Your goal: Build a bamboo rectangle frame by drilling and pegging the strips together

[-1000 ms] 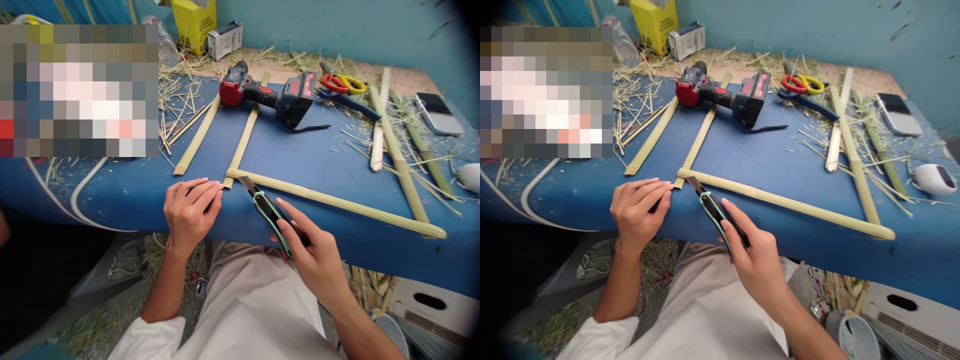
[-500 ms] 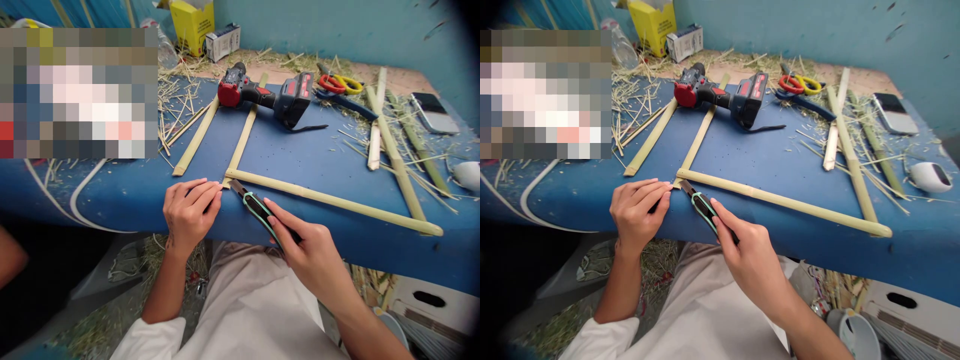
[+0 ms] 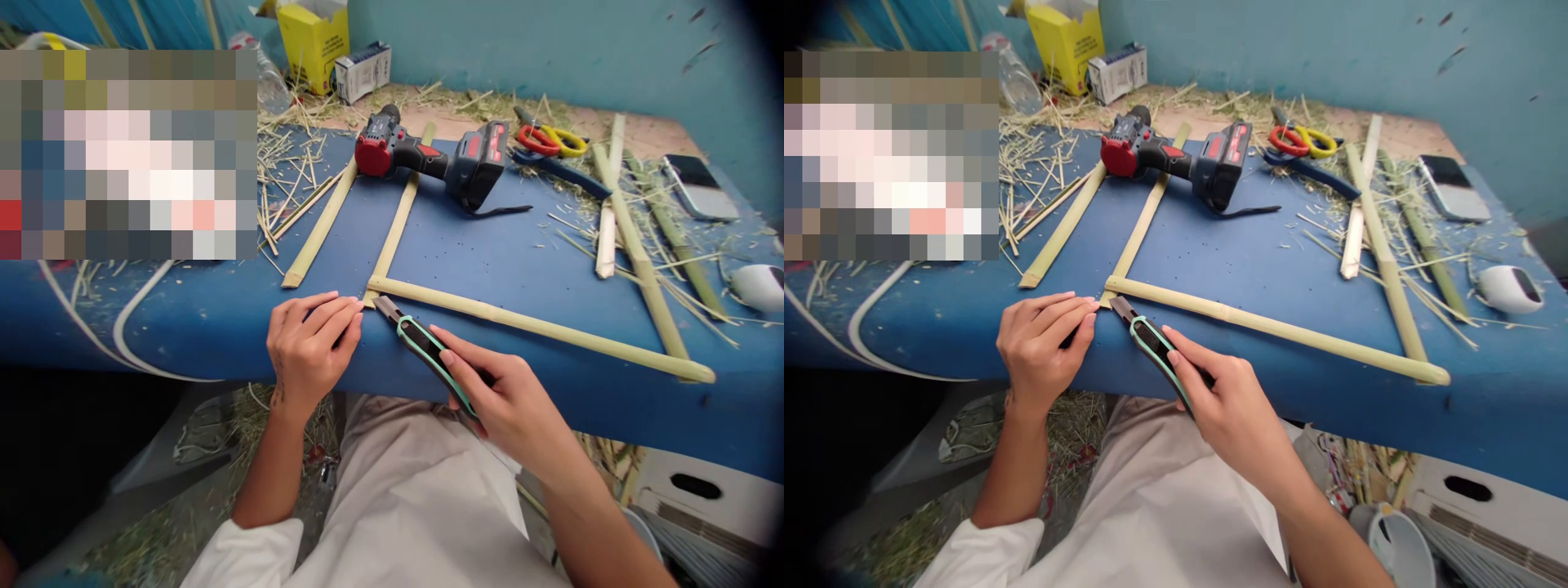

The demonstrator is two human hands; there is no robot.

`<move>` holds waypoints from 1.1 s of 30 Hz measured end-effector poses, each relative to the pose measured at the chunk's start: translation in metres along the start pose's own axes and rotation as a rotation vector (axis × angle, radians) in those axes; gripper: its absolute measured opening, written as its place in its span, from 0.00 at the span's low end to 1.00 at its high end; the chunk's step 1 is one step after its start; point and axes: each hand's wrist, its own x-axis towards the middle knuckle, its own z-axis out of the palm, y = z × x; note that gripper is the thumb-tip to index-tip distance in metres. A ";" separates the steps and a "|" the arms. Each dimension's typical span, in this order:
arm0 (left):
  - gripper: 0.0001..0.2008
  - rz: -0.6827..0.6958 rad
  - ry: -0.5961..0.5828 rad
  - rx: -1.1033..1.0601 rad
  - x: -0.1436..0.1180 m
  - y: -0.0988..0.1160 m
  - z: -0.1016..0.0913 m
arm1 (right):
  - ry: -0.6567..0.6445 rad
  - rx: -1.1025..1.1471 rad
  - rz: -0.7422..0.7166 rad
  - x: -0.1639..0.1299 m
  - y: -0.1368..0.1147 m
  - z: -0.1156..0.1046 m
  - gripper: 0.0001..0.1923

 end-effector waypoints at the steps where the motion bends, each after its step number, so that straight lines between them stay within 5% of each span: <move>1: 0.11 0.000 0.002 0.003 0.000 0.000 0.000 | -0.019 0.039 0.022 0.002 0.001 -0.001 0.33; 9: 0.12 -0.005 0.006 -0.004 -0.001 0.001 0.000 | -0.112 0.216 0.074 0.010 0.004 -0.006 0.39; 18: 0.11 0.006 0.013 0.015 0.000 0.001 0.000 | 0.045 0.107 0.021 0.004 0.009 0.002 0.31; 33: 0.11 0.020 0.022 0.023 0.000 0.001 0.000 | 0.044 -0.044 -0.039 0.002 -0.004 -0.002 0.28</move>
